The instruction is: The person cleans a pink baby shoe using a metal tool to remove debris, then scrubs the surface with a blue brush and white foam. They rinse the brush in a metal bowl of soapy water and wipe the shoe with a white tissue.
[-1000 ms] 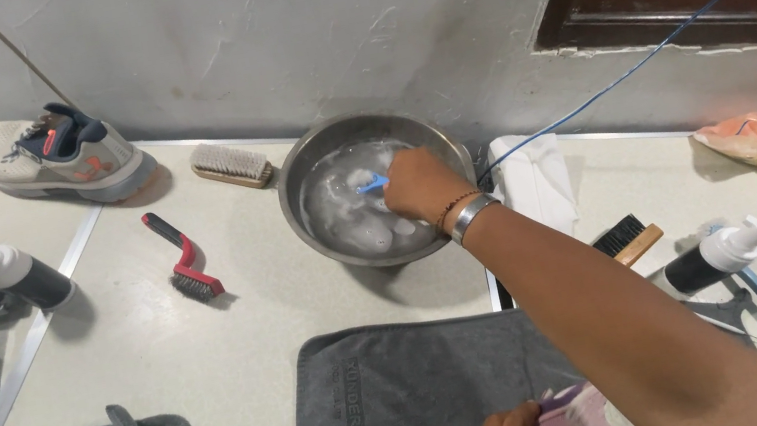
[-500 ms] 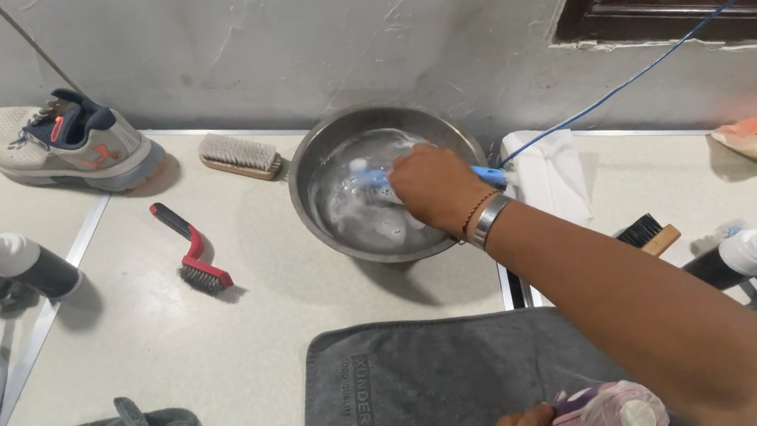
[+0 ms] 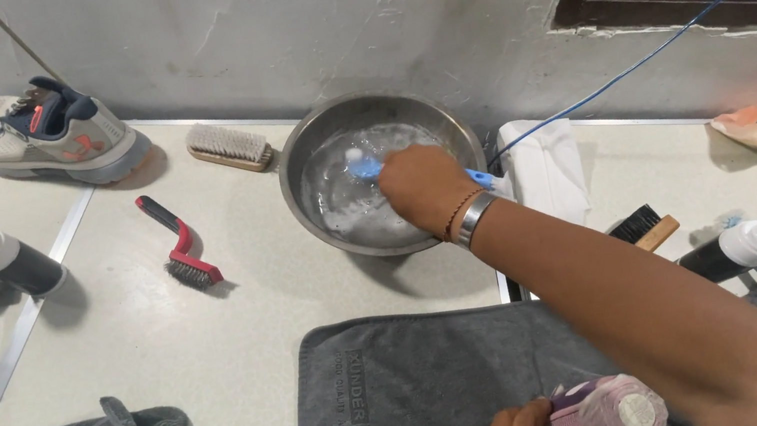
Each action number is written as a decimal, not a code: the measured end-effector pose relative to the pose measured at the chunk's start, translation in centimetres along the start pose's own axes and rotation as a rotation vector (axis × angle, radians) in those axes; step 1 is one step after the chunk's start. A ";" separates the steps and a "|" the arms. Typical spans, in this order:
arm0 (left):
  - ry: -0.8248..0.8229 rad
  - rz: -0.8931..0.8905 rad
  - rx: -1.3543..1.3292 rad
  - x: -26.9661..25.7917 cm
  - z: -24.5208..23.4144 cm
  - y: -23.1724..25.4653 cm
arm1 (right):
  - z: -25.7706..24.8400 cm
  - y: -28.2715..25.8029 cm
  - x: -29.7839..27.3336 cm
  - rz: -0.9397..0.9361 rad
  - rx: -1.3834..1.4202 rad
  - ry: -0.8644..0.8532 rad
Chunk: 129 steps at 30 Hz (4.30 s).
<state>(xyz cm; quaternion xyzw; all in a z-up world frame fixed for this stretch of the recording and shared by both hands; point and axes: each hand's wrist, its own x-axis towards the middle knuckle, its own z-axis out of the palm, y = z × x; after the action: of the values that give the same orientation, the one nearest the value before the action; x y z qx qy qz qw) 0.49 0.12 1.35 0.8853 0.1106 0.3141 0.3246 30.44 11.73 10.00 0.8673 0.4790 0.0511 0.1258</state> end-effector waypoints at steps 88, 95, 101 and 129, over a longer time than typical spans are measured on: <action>-0.563 -0.133 -0.074 0.2 -2.8 -0.2 | -4.5 3.5 -14.3 0.458 0.901 0.270; -0.381 -0.024 -0.099 -0.5 -2.2 -0.5 | -7.0 4.6 -20.7 0.502 1.417 0.457; -0.318 -0.053 -0.043 -0.8 -1.1 -1.0 | -5.8 4.4 -34.5 0.789 1.351 0.388; -0.463 -0.199 -0.011 -1.3 -0.8 -1.8 | 0.7 1.1 -46.8 0.755 0.854 0.698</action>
<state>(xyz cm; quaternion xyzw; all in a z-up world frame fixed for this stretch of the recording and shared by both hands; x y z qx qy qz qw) -1.03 1.36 0.05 0.9166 0.1180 0.0701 0.3755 6.45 -28.44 11.07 0.8815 0.1335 0.1754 -0.4175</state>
